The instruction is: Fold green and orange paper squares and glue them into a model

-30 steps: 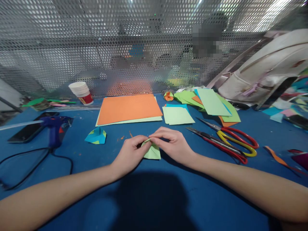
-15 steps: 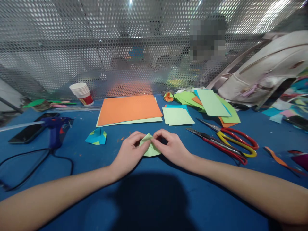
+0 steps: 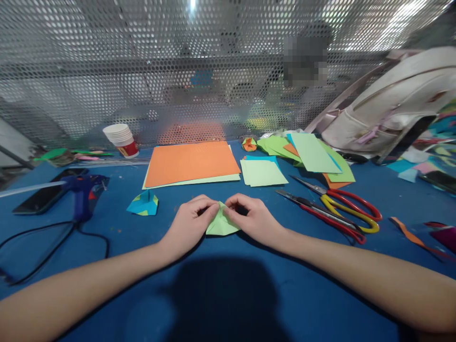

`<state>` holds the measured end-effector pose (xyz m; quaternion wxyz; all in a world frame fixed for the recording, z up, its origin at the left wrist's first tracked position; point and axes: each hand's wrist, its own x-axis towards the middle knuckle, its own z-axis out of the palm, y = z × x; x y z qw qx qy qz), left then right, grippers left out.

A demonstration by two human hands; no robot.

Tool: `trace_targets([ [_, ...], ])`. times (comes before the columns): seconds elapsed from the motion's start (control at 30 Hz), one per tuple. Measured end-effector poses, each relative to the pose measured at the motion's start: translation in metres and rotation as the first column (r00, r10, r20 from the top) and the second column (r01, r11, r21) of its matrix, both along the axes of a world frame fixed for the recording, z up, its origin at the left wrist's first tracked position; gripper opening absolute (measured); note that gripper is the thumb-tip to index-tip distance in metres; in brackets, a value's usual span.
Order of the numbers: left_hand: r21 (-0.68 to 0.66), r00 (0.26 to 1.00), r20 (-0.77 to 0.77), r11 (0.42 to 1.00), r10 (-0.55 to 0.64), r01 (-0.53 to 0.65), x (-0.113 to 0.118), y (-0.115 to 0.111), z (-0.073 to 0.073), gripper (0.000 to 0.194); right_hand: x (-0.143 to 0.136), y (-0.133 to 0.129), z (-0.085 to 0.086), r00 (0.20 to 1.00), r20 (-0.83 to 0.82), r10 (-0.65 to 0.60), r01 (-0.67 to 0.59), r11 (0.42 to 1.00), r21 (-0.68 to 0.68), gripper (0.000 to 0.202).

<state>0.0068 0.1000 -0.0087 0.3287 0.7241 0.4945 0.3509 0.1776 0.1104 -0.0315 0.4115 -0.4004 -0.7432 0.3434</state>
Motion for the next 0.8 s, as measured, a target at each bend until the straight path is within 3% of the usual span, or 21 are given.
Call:
trace_targets([
  [0.33, -0.041, 1.000, 0.010, 0.999, 0.012, -0.012, -0.0006, 0.0004, 0.0014, 0.021, 0.0009, -0.0002, -0.0010, 1.000, 0.010, -0.010, 0.009, 0.995, 0.099, 0.016],
  [0.6, 0.026, 1.000, -0.025, 1.000, -0.001, 0.002, -0.0011, -0.0010, 0.0027, 0.018, -0.0005, -0.0001, -0.0038, 1.000, 0.024, 0.015, -0.019, 0.986, 0.165, 0.016],
  [0.8, 0.067, 0.998, 0.035, 0.997, 0.044, -0.046, 0.0016, -0.0036, 0.0041, 0.017, 0.0002, -0.0019, 0.0023, 0.999, 0.021, 0.032, -0.034, 0.996, 0.082, 0.014],
])
